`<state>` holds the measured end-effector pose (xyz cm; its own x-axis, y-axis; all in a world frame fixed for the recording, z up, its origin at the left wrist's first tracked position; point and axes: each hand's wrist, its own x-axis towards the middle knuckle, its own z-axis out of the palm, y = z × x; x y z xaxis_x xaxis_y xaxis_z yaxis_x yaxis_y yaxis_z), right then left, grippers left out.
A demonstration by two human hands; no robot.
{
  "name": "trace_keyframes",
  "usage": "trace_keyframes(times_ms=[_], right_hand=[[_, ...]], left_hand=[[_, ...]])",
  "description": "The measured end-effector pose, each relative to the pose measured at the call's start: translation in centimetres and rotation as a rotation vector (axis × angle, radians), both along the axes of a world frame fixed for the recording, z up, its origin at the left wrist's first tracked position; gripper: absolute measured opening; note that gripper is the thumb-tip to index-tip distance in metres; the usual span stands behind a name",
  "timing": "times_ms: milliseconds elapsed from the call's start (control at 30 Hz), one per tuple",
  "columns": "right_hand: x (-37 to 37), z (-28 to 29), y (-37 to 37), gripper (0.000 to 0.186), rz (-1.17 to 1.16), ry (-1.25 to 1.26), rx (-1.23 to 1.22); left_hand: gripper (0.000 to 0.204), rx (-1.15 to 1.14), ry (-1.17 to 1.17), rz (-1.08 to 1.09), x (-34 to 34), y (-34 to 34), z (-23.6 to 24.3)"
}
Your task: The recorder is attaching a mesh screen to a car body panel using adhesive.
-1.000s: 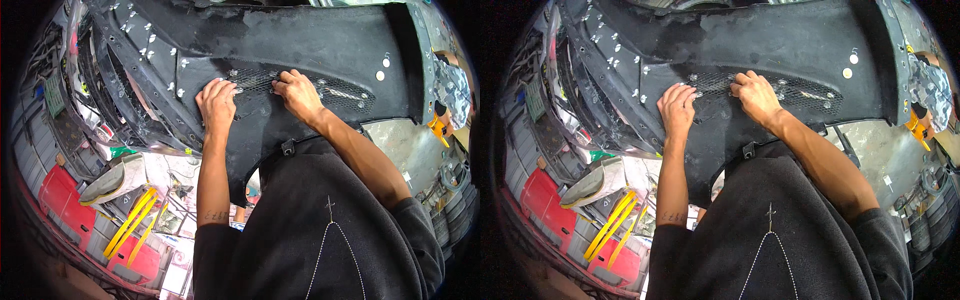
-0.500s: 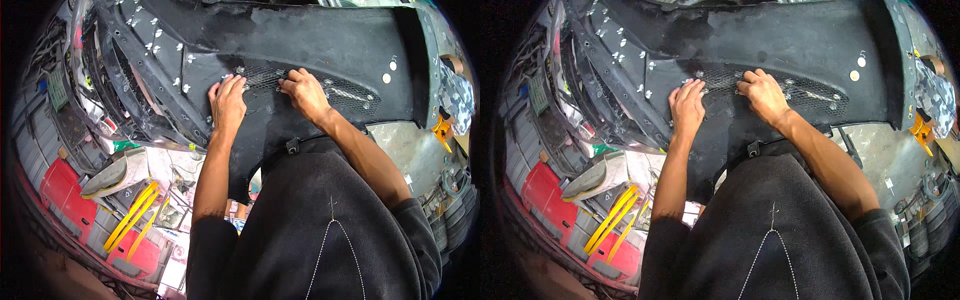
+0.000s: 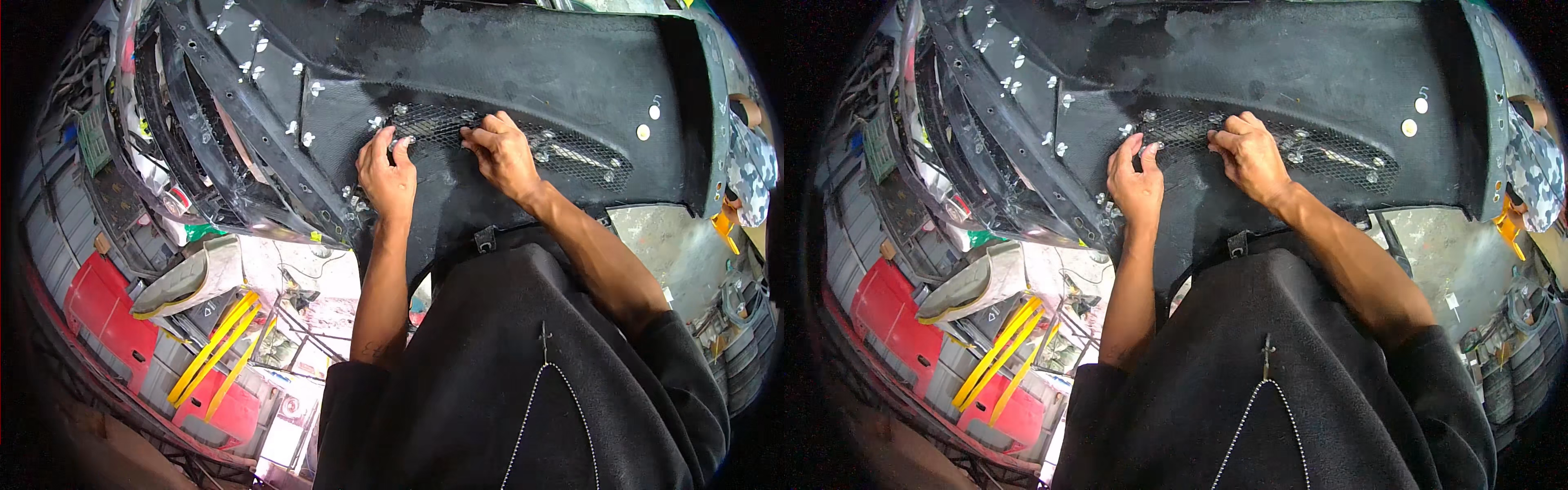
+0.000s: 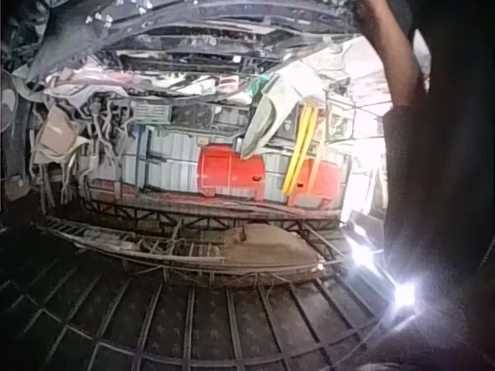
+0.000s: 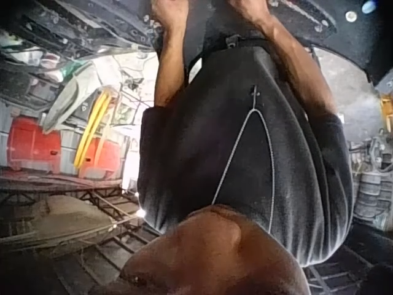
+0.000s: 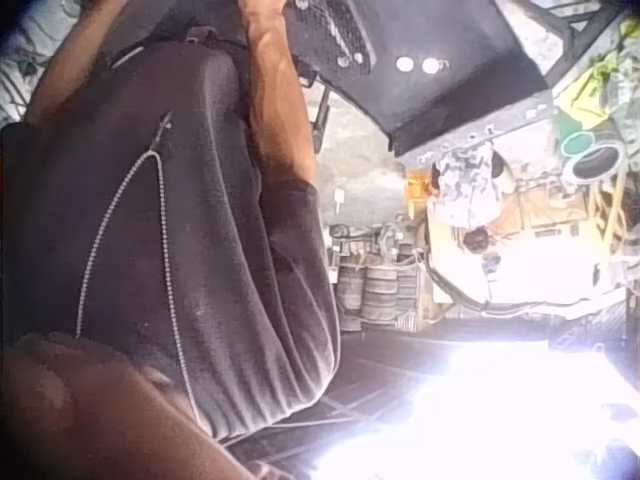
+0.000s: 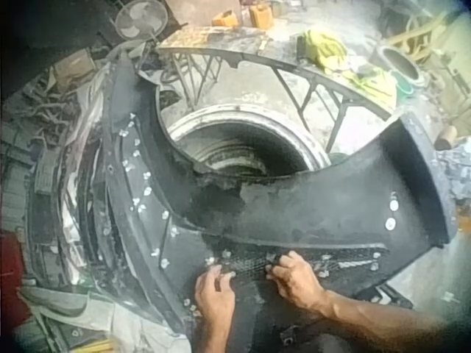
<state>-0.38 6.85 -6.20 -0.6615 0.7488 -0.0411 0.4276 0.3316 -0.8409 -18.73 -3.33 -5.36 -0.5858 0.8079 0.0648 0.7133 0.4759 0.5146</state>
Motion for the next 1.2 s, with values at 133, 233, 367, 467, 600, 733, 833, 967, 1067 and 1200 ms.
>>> trace_keyframes(times_ms=[133,233,367,467,600,733,833,967,1067,1200], right_hand=[[0.2,0.6,0.3,0.021,0.035,-0.009,0.007],[0.8,1.0,0.5,0.022,0.066,-0.069,0.002],[0.6,1.5,0.8,0.023,0.118,-0.247,0.064],[-0.1,1.6,0.8,0.021,0.120,-0.316,0.059],[-1.0,2.4,0.6,0.025,0.122,-0.366,0.039],[-0.9,2.8,0.0,0.021,0.022,-0.059,0.090],[-2.8,1.1,0.3,0.024,0.094,0.016,0.118],[-4.9,0.8,-0.1,0.016,0.157,-0.095,0.115],[-5.2,1.3,-0.6,0.018,0.170,-0.164,0.116],[-5.1,0.8,-0.1,0.018,0.167,-0.169,0.141]], left_hand=[[0.021,-0.016,0.188,-0.156,-0.4,-0.3,-0.2],[0.019,-0.089,0.180,-0.178,-0.4,0.2,0.5],[0.023,-0.202,-0.047,-0.314,-2.6,1.4,2.4],[0.028,-0.467,-0.349,-0.320,-4.9,3.6,4.5],[0.028,-0.689,-0.465,-0.287,-6.7,6.5,5.0],[0.025,-0.530,-0.177,-0.613,-5.5,6.5,5.4],[0.028,-0.527,-0.137,-0.656,-5.1,6.5,5.3],[0.032,-0.460,-0.300,-0.672,-7.0,5.5,4.9],[0.037,-0.425,-0.403,-0.594,-7.7,4.1,4.7],[0.034,-0.400,-0.341,-0.610,-7.2,3.8,4.0]])
